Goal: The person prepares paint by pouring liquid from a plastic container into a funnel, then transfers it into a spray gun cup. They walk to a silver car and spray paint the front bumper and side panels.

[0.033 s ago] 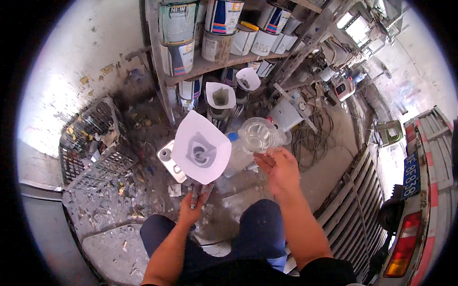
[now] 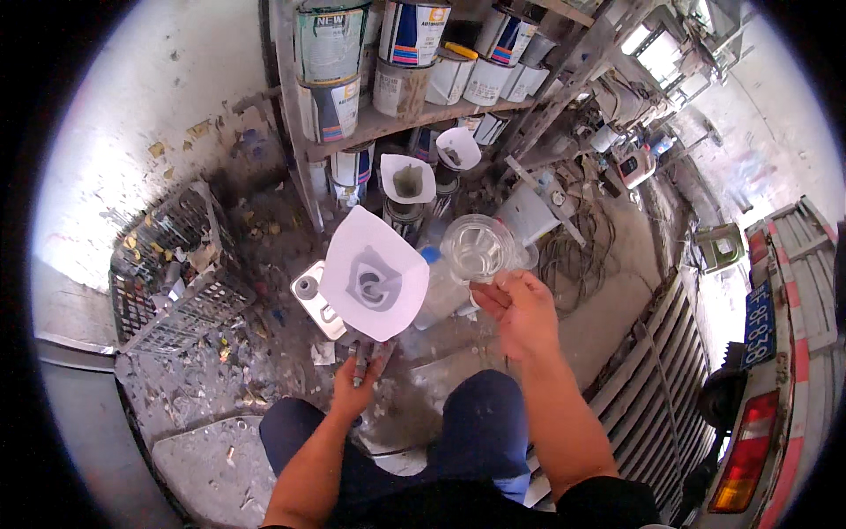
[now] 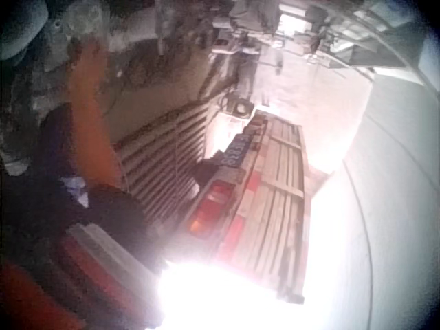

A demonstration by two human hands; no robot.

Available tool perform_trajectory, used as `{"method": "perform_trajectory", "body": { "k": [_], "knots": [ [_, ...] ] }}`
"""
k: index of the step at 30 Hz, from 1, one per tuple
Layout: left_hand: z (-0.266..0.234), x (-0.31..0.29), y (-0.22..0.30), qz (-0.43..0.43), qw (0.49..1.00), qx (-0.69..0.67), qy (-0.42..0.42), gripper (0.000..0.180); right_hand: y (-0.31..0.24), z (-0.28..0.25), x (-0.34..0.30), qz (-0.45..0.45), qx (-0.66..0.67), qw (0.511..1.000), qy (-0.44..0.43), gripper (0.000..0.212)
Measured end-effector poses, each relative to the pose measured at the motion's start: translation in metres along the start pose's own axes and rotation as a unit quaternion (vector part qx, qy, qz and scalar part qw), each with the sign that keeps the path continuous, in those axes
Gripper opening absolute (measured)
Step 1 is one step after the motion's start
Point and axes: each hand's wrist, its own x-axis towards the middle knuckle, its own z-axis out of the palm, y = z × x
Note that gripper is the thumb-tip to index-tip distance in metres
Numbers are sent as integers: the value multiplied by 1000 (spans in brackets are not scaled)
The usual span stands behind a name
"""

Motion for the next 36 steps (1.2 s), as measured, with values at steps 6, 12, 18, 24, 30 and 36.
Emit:
{"method": "perform_trajectory", "body": {
  "k": [6, 12, 18, 24, 30, 36],
  "knots": [
    [3, 3, 4, -14, 998, -36, -48, 31, -47, 24, -19, -22, -60, 996, -62, 13],
    [1, 2, 0, 22, 997, -40, -57, 26, -59, 39, -30, -34, -125, 988, -88, 15],
    [4, 2, 4, 53, 996, -38, -55, 21, -61, 47, -39, -83, -186, 976, -81, 11],
    [4, 1, 6, 63, 997, -22, -47, 24, -64, 50, -36, -116, -260, 953, -100, 12],
    [3, -1, 20, 67, 996, -24, -44, 21, -57, 47, -30, -197, -302, 929, -85, 17],
    [11, 6, -7, 64, 994, -68, -59, 19, -54, 49, -29, -232, -339, 909, -73, 16]
  ]
}}
